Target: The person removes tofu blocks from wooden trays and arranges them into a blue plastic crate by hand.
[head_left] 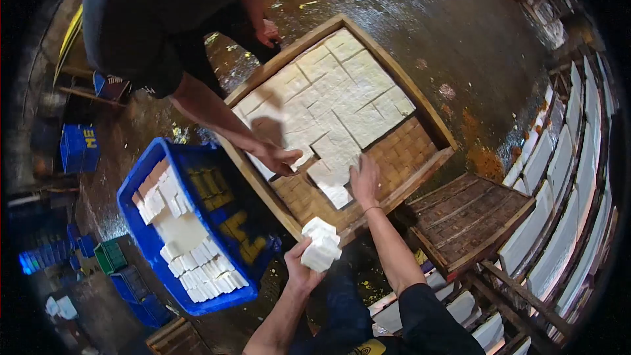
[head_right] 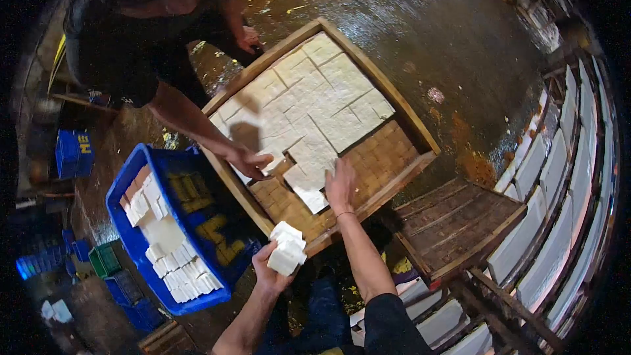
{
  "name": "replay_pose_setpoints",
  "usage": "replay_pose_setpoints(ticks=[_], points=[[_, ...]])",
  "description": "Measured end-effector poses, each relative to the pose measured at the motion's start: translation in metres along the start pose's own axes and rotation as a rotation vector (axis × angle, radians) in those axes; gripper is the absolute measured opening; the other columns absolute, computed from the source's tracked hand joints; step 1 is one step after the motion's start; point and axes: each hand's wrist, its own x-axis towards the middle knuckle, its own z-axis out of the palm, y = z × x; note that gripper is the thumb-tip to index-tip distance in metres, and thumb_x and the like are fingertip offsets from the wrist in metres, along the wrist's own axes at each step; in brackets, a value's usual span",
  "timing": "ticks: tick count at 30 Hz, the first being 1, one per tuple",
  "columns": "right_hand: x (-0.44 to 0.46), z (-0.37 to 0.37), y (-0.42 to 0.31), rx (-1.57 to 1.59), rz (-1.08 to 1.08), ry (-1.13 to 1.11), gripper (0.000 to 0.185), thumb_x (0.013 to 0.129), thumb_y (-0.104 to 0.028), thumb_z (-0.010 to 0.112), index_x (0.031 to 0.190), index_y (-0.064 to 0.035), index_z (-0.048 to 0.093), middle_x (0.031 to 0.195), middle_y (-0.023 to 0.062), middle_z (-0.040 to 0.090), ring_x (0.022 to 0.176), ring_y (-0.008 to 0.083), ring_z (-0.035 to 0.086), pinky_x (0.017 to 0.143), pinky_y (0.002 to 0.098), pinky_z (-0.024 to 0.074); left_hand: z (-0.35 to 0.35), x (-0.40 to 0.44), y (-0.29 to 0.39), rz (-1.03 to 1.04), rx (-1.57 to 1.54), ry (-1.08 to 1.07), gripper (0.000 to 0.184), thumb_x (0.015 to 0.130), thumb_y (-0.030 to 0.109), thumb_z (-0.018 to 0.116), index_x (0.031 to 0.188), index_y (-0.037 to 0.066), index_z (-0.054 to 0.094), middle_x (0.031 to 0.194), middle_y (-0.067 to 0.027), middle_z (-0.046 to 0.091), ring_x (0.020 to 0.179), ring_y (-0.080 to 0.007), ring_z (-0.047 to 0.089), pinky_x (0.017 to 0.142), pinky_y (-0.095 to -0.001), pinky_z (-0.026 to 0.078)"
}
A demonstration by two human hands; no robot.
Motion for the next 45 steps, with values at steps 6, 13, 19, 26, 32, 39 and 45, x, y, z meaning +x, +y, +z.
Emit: replay_pose_setpoints(ticks=[6, 13, 19, 26, 32, 39, 45], points=[[0.019, -0.033, -0.001, 0.629, 0.431, -0.295, 0.037, 0.077, 0.001, 0.070, 0.112, -0.0014, 0.060, 0.104, 0.0114, 0.065, 0.088, 0.0196, 0.064, 0.076, 0.0306, 0.0520, 0.006, -0.092, 0.046, 0.123, -0.112, -0.174, 0.067, 0.084, 0.022, 0.058, 0.147, 0.019, 0.032, 0.124, -0.0243, 0.055, 0.106, -0.0381, 0.060, 0.087, -0.0539, 0.051], [-0.108, -0.142, -0.277, 0.814, 0.022, -0.796, 0.039, 0.078, 0.002, 0.071, 0.115, 0.0000, 0.061, 0.106, 0.0107, 0.065, 0.091, 0.0176, 0.064, 0.080, 0.0308, 0.0551, -0.026, -0.158, 0.145, 0.380, -0.195, -0.258, 0.058, 0.085, 0.025, 0.055, 0.141, 0.023, 0.038, 0.130, -0.0261, 0.049, 0.107, -0.0402, 0.058, 0.093, -0.0542, 0.047], [-0.208, -0.108, -0.424, 0.267, -0.610, -0.944, 0.045, 0.071, -0.017, 0.080, 0.111, -0.0034, 0.063, 0.109, 0.0127, 0.064, 0.103, 0.0229, 0.061, 0.087, 0.0342, 0.0488, -0.093, -0.150, 0.201, 0.414, -0.178, -0.044, 0.048, 0.086, 0.028, 0.048, 0.124, -0.001, 0.054, 0.112, -0.0186, 0.064, 0.100, -0.0314, 0.064, 0.091, -0.0445, 0.051], [-0.242, -0.005, -0.456, -0.239, -0.906, -0.865, 0.095, 0.062, -0.040, 0.081, 0.141, -0.0087, 0.038, 0.145, 0.0256, 0.028, 0.130, 0.0454, 0.033, 0.107, 0.0463, 0.0321, -0.110, -0.182, 0.246, 0.161, -0.446, -0.151, 0.056, 0.094, 0.051, 0.044, 0.124, 0.004, 0.054, 0.109, -0.0154, 0.065, 0.098, -0.0297, 0.065, 0.090, -0.0428, 0.052], [-0.228, 0.053, -0.469, 0.253, -0.372, -1.205, 0.047, 0.073, -0.024, 0.074, 0.113, -0.0022, 0.061, 0.125, 0.0122, 0.052, 0.115, 0.0222, 0.051, 0.099, 0.0322, 0.0400, -0.097, -0.219, 0.298, 0.241, -0.247, 0.070, 0.071, 0.094, 0.067, 0.030, 0.130, 0.009, 0.049, 0.124, -0.0122, 0.055, 0.116, -0.0245, 0.055, 0.096, -0.0439, 0.046], [-0.215, 0.121, -0.500, 0.284, 0.086, -1.073, 0.052, 0.073, -0.025, 0.075, 0.114, 0.0039, 0.061, 0.103, 0.0096, 0.067, 0.092, 0.0168, 0.063, 0.082, 0.0282, 0.0502, -0.175, -0.187, 0.282, 0.710, 2.207, 0.613, 0.043, 0.088, 0.028, 0.047, 0.114, -0.002, 0.062, 0.133, -0.0148, 0.052, 0.132, -0.0266, 0.038, 0.110, -0.0588, 0.019], [-0.237, 0.179, -0.478, -0.178, 0.041, -0.959, 0.085, 0.071, -0.053, 0.074, 0.129, 0.0067, 0.052, 0.138, 0.0280, 0.044, 0.123, 0.0346, 0.050, 0.098, 0.0400, 0.0440, -0.190, -0.203, 0.270, 0.843, 2.131, 0.528, 0.045, 0.086, 0.022, 0.052, 0.126, -0.001, 0.054, 0.137, -0.0153, 0.047, 0.137, -0.0277, 0.032, 0.113, -0.0582, 0.012]])
